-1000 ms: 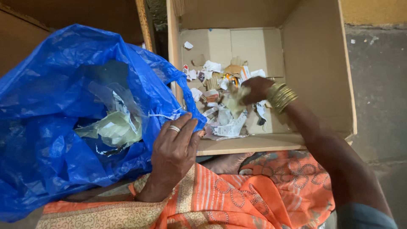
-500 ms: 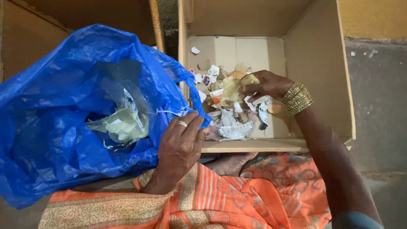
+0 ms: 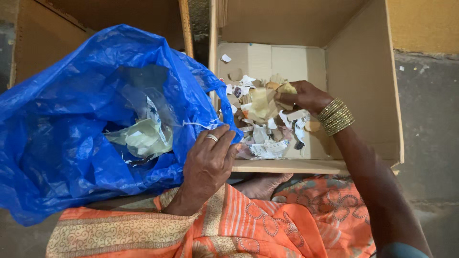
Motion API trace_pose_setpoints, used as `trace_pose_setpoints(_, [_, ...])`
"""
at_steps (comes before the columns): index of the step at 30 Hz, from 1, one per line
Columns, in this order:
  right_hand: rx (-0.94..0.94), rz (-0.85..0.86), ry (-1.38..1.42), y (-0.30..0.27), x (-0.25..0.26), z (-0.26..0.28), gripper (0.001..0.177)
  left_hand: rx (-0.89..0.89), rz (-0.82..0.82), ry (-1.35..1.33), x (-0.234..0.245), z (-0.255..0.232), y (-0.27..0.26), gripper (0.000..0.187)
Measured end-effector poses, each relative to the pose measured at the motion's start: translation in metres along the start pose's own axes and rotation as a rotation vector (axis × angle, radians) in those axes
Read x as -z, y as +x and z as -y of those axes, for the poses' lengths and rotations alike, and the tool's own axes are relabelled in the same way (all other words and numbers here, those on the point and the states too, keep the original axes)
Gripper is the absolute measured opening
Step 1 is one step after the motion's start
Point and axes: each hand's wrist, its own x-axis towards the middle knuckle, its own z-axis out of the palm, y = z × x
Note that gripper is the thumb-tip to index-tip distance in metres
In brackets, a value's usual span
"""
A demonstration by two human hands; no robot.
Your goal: The person sits on the floor and transfers small pieces of paper and plastic waste from a blue plastic bag into a cardboard box. The person handles items one at a time, occasionally tearing or unfolding them before placing them in the box.
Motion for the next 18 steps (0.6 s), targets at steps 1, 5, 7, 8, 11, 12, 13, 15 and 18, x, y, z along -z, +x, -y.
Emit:
trace_pose_setpoints(1, [-0.032,-0.017,0.064,0.000,-0.002,0.002,0.053,0.001,0.001,-0.007,0.000,0.000,0.000,0.034])
trace_pose_setpoints(5, [-0.003,0.027,0.041,-0.010,-0.010,0.016,0.051,0.056,0.015,-0.051,0.003,-0.003,0.003,0.051])
trace_pose_setpoints(7, [0.048,0.124,-0.001,-0.018,-0.015,0.025,0.053,0.071,0.009,-0.084,0.005,-0.005,0.005,0.062])
trace_pose_setpoints(8, [0.103,0.174,-0.035,-0.022,-0.019,0.030,0.053,0.069,-0.011,-0.086,0.005,-0.005,0.006,0.063])
trace_pose_setpoints(11, [0.219,0.266,-0.145,-0.031,-0.033,0.047,0.054,0.063,-0.035,-0.077,0.007,-0.008,0.009,0.068])
trace_pose_setpoints(12, [0.224,0.259,-0.186,-0.034,-0.038,0.051,0.053,0.063,-0.020,-0.066,0.008,-0.009,0.010,0.068])
trace_pose_setpoints(13, [0.230,0.252,-0.228,-0.036,-0.044,0.056,0.053,0.063,-0.005,-0.055,0.010,-0.009,0.010,0.068])
trace_pose_setpoints(15, [0.056,0.239,-0.237,-0.039,-0.051,0.064,0.053,0.099,0.042,-0.078,0.012,-0.011,0.010,0.065])
trace_pose_setpoints(18, [0.105,0.303,-0.178,-0.042,-0.059,0.071,0.052,0.067,0.073,-0.055,0.013,-0.011,0.009,0.054])
